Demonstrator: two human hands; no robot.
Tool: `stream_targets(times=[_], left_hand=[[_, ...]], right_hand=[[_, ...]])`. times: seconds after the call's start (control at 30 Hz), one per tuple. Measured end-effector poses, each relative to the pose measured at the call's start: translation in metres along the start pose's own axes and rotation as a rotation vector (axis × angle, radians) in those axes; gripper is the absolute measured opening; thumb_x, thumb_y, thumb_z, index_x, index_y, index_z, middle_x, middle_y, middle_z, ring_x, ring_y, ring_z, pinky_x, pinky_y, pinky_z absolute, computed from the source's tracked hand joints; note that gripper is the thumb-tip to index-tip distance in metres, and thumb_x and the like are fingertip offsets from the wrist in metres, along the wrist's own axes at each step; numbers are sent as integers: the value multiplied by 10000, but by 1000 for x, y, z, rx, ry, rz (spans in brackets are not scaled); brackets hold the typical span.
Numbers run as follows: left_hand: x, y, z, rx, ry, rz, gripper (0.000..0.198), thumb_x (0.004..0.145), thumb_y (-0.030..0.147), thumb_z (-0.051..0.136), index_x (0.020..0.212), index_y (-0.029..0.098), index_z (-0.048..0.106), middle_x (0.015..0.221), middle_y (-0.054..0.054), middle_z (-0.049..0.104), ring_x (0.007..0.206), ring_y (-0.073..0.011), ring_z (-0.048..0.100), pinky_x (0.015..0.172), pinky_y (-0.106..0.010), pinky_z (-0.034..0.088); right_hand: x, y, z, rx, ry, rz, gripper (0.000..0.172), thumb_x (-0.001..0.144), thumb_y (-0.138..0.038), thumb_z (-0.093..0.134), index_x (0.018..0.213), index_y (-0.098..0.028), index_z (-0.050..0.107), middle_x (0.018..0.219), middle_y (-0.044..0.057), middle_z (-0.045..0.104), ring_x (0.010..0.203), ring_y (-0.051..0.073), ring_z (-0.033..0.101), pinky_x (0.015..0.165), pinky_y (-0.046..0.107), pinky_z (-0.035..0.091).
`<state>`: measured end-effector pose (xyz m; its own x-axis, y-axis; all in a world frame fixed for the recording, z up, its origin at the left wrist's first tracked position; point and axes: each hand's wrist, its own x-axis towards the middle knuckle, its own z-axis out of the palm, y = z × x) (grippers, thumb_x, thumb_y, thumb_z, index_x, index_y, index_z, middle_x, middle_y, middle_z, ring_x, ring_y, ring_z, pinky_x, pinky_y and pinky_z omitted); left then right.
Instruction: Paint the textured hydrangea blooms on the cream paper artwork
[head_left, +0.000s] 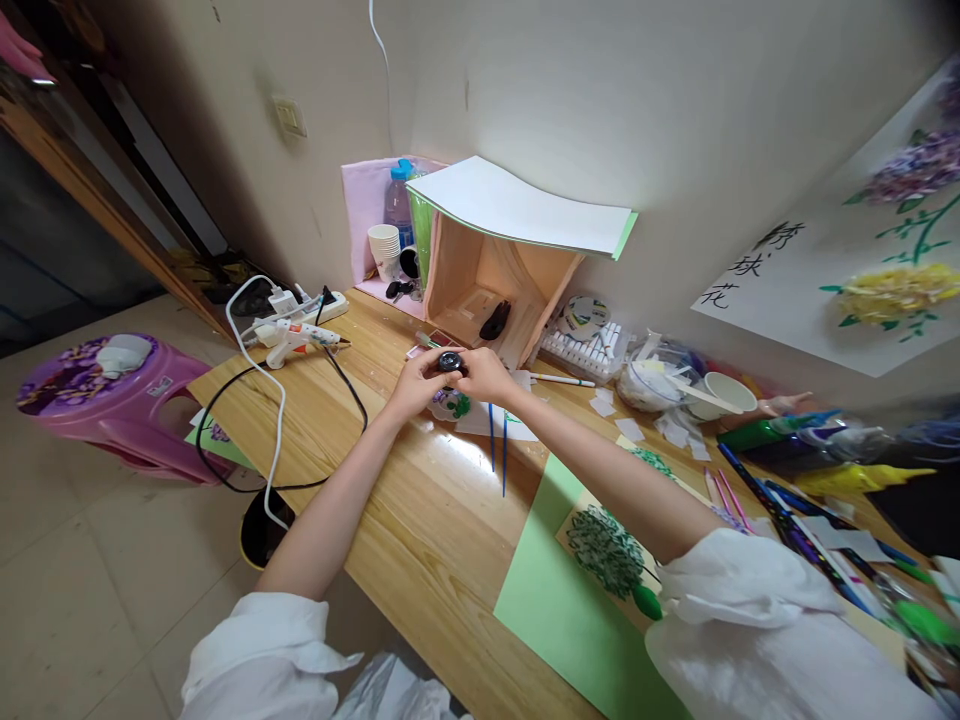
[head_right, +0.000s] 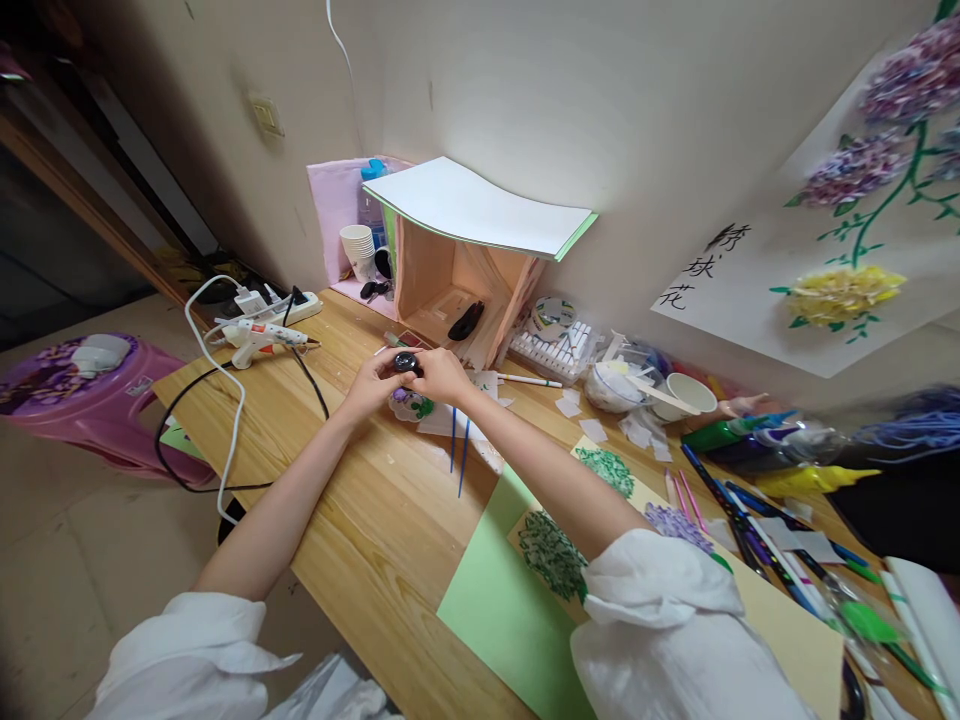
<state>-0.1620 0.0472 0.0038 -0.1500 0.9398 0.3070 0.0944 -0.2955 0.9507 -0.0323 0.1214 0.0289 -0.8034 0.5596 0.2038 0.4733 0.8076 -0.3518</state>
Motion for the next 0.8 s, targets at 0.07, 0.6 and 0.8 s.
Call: stream_targets(times=[0.07, 0.6, 0.8], left_hand=[[0, 1, 0, 0, -2, -1, 470, 661, 368, 734, 1077, 161, 664, 1124, -99, 669, 1068, -242, 593, 972, -380, 442], [0, 2, -17, -42, 150, -100, 585, 790, 642, 496, 1078, 152, 634, 1140, -143, 654, 1019, -227, 633, 903, -375, 481], [-22, 8, -21, 14, 318, -145, 357, 722, 455, 670, 906, 149, 679, 911, -93, 701, 855, -197, 647, 807, -353, 499]], right_hand=[[0, 0, 0, 20, 9, 9, 214, 713, -266, 541, 724, -117, 695, 750, 112, 724, 627, 185, 609, 548, 257, 281], [-20, 6, -8, 617, 350, 406, 439, 661, -561, 629, 502, -167, 517, 500, 2, 524, 559, 133, 482, 526, 246, 281], [-36, 0, -14, 1188, 352, 641, 512, 705, -675, 515, 536, -192, 510, 394, -40, 411, 374, 79, 318, 380, 230, 238]])
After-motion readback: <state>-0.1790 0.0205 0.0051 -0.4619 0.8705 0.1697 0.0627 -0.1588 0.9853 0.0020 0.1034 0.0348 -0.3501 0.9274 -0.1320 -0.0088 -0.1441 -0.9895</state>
